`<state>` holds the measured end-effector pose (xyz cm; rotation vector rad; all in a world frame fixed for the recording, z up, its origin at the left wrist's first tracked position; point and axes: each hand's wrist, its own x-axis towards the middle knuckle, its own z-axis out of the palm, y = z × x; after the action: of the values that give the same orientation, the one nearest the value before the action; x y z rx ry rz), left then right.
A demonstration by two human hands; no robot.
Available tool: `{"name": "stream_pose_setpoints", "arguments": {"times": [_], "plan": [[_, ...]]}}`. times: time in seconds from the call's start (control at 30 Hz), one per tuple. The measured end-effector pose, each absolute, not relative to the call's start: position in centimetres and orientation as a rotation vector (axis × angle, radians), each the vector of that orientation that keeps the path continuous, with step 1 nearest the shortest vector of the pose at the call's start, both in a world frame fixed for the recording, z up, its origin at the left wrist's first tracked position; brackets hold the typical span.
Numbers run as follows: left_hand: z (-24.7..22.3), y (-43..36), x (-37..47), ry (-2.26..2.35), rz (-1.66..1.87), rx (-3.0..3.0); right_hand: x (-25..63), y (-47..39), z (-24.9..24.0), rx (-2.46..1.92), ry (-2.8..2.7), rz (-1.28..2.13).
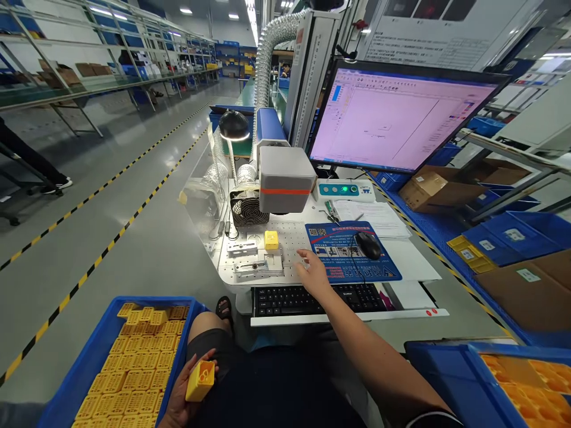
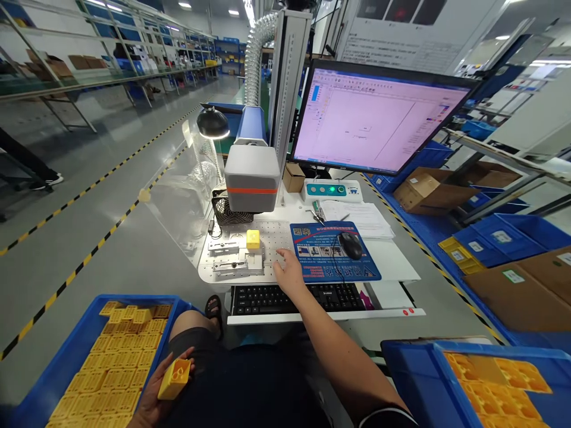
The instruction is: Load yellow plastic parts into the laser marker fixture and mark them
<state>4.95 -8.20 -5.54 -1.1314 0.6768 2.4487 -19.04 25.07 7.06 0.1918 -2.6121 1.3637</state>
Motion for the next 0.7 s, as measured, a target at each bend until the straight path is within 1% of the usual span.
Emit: {"name": "stream_pose_setpoints", "arguments": {"times": [0.2, 0.4, 0.57, 0.7], "plan": [[-4.4, -7.3, 4.6, 0.72, 2.436, -1.309, -21.7, 23.4, 7.3, 0.133, -2.758, 1.361], [-5.8, -7.7, 4.9, 0.657, 2.463, -1.242, -23.5, 21.9, 8.2, 0.118, -2.837, 1.306], [-4.8, -7.4, 4.7, 0.657, 2.469, -1.261, -23.9, 21.5, 8.2, 0.124, -2.752, 1.337], [-3.8, -7.1, 4.6, 0.631, 2.481, -1.235, -21.3, 23.3, 8.6, 0.118, -2.523, 1.417]]}}
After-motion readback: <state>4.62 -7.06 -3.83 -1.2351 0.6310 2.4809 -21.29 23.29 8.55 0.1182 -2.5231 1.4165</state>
